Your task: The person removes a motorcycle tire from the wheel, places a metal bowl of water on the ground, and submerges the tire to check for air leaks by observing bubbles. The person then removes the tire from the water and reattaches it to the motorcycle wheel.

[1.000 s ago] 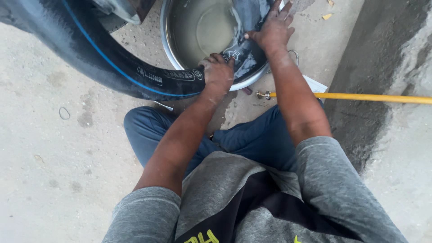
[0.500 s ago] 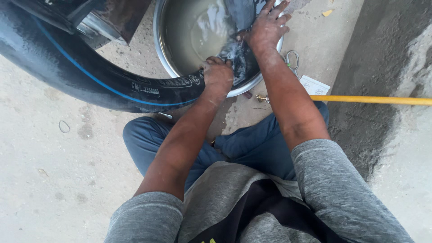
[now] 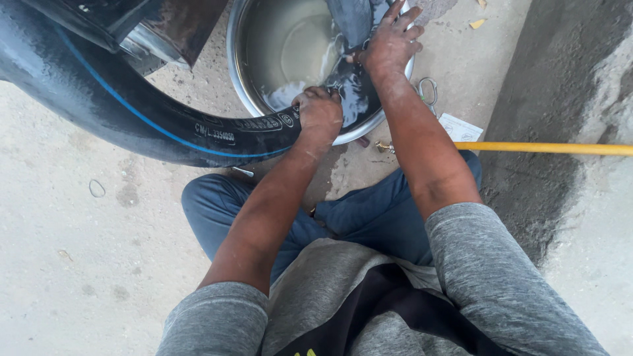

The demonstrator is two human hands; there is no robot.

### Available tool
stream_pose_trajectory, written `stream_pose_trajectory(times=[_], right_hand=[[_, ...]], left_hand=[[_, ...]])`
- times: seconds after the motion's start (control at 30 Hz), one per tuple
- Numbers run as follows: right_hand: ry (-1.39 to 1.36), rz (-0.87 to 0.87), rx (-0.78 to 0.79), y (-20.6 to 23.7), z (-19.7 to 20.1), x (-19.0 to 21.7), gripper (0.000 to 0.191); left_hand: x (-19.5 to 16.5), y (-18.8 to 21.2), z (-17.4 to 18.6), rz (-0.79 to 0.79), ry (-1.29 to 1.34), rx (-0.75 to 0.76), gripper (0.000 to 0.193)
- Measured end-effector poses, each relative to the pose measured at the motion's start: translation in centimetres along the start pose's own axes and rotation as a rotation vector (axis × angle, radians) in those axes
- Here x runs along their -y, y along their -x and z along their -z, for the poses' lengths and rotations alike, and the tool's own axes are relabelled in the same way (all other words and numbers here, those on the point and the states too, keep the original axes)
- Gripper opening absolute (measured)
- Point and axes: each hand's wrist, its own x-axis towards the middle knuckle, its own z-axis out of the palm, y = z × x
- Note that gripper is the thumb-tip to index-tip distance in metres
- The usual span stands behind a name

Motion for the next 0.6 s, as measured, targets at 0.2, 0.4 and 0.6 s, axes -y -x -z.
stream_pose_trajectory(times=[0.2, 0.4, 0.6], right_hand=[[0.031, 0.005, -0.021, -0.2, -0.46, -0.06, 0.149], [0.009, -0.015, 0.018, -0.3, -0.32, -0.17, 0.151], [0.017, -0.001, 0.001, -0.21, -0.02, -0.14, 0.148]], left_hand=[[0.07, 0.39, 0.32, -0.018, -0.011, 0.002, 0.042], [-0.04, 0.17, 0.31, 0.003, 0.045, -0.003, 0.038], [-0.06, -0.09, 0.43, 0.006, 0.037, 0.023, 0.041]])
